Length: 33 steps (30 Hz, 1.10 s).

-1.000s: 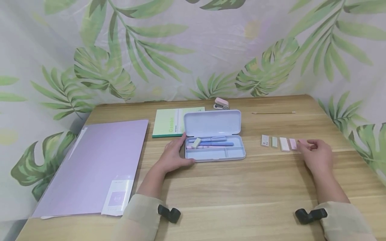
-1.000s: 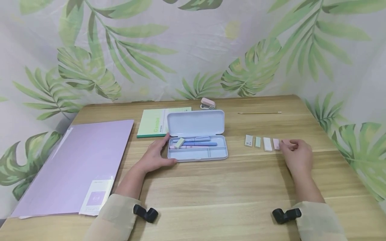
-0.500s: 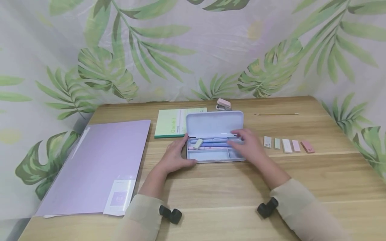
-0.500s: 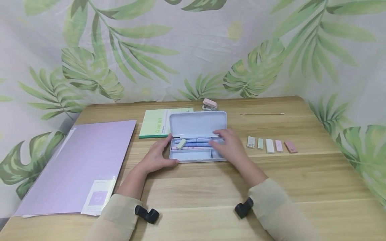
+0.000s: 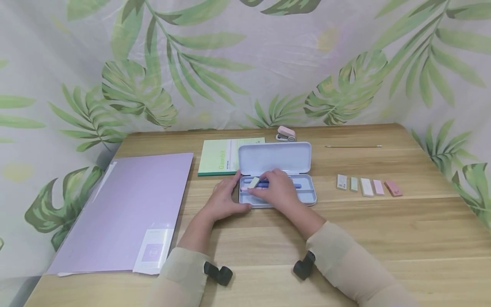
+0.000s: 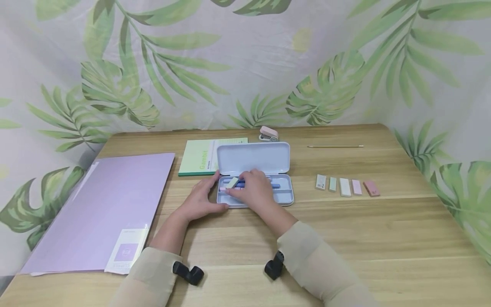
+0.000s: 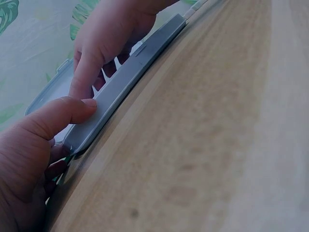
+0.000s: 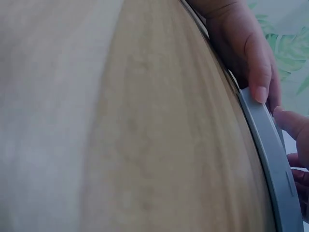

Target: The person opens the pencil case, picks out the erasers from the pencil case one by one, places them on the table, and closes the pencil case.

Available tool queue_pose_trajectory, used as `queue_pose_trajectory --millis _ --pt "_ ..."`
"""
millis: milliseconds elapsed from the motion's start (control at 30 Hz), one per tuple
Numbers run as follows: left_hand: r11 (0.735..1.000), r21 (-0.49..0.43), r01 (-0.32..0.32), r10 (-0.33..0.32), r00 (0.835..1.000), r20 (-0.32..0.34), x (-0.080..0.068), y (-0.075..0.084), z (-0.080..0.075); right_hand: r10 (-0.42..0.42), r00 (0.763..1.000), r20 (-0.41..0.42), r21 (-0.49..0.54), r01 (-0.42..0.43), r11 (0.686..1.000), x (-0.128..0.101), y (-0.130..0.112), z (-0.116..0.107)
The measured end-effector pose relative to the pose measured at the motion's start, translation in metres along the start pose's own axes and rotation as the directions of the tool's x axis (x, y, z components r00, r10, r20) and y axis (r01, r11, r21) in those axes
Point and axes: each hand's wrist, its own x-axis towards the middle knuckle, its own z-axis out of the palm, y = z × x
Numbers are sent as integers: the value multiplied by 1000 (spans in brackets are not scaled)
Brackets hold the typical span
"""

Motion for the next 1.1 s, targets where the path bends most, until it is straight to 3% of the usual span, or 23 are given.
queue_pose_trajectory --millis 233,467,633,833,967,1100 --pt "1000 2 3 -3 1000 7 0 1 1 -8 1000 -16 70 9 997 -3 6 -5" --pt "1000 -2 -13 13 1000 -1 3 1 1 -22 997 -75 145 33 989 -17 45 -42" --pt "1000 3 -5 5 1000 -1 4 1 1 72 994 -83 163 -58 985 -35 93 -84" --pt "1000 5 -6 6 1000 2 3 2 1 172 968 -185 106 -154 982 -70 168 -134" --pt "1000 4 -2 2 1000 -1 3 0 1 251 938 -238 97 -234 967 -90 222 -154" --pt "1000 4 1 -1 1000 -2 2 -1 2 330 913 -241 113 -311 944 -105 267 -164"
